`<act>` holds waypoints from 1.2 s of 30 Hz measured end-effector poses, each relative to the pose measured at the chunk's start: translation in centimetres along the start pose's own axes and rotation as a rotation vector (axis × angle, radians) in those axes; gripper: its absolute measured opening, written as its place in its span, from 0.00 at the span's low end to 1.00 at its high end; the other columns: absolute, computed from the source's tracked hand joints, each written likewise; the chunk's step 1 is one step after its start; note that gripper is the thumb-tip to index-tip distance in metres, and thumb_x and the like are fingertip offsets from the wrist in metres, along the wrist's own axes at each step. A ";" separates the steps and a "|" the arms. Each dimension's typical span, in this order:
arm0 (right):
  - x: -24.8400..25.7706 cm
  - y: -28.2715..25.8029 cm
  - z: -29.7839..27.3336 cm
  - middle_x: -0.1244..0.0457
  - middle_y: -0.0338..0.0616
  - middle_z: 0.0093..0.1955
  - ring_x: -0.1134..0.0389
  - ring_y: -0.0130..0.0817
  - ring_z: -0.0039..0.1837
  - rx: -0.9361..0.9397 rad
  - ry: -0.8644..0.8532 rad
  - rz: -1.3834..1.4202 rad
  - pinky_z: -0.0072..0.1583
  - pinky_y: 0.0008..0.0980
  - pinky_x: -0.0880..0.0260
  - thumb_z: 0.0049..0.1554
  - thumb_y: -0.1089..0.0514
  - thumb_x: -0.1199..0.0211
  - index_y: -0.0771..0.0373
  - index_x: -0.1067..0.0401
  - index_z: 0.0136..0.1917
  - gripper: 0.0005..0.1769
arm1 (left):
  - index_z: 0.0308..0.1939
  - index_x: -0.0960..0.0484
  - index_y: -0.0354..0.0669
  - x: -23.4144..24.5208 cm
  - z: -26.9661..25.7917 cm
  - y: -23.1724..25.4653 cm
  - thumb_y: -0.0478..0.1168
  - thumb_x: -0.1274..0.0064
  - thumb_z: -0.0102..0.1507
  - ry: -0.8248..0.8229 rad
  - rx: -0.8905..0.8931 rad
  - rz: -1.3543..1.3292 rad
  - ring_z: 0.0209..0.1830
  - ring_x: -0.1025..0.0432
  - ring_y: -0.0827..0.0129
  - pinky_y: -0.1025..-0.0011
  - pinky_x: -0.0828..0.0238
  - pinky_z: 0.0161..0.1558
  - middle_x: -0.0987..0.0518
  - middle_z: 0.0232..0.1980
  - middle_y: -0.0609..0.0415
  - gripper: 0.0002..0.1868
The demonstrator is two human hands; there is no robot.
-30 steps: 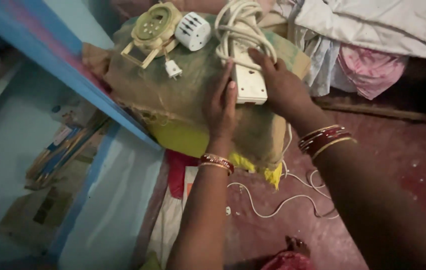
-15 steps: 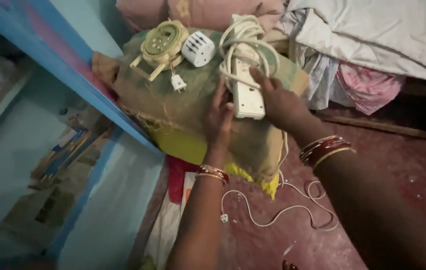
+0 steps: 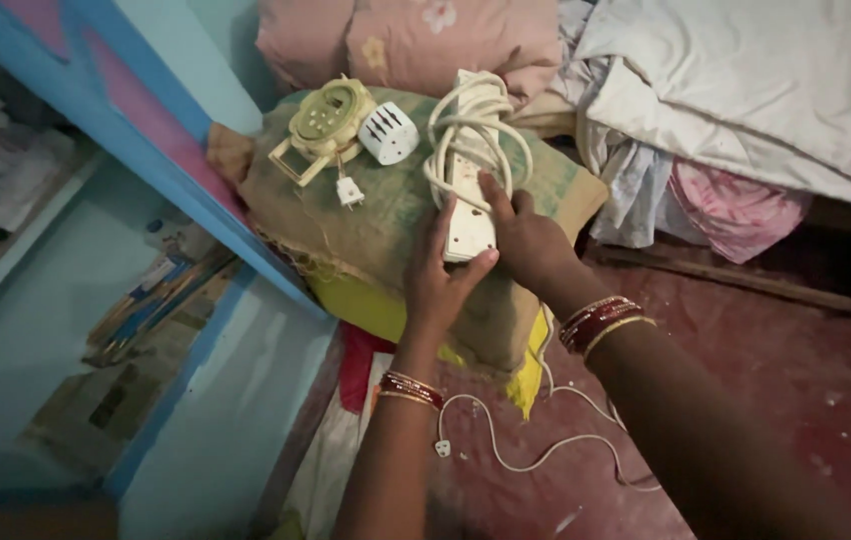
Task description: Organizing and untangling extension cords and power strips from a shelf.
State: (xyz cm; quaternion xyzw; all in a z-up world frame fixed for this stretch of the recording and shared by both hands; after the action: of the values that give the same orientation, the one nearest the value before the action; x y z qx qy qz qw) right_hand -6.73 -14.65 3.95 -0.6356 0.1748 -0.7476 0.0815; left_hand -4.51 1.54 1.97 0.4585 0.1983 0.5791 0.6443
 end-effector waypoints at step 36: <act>20.8 -5.5 4.1 0.31 0.54 0.52 0.26 0.41 0.52 0.089 0.081 -0.122 0.54 0.39 0.26 0.61 0.64 0.33 0.69 0.31 0.63 0.18 | 0.46 0.24 0.38 7.0 17.1 10.5 0.51 0.42 0.62 0.037 -0.566 0.307 0.32 0.20 0.49 0.53 0.22 0.37 0.18 0.31 0.43 0.20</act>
State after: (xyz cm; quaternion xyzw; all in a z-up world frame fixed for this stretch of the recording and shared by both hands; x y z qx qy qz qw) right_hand -5.93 -17.34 25.65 -0.6101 0.1056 -0.7832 0.0565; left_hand 4.77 0.92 21.14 0.2751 -0.0308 0.7099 0.6476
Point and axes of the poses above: each hand's wrist, its own z-axis towards the middle knuckle, its own x-axis out of the back of the hand, y = z × x, the point moved 2 cm from there along z, towards the middle knuckle
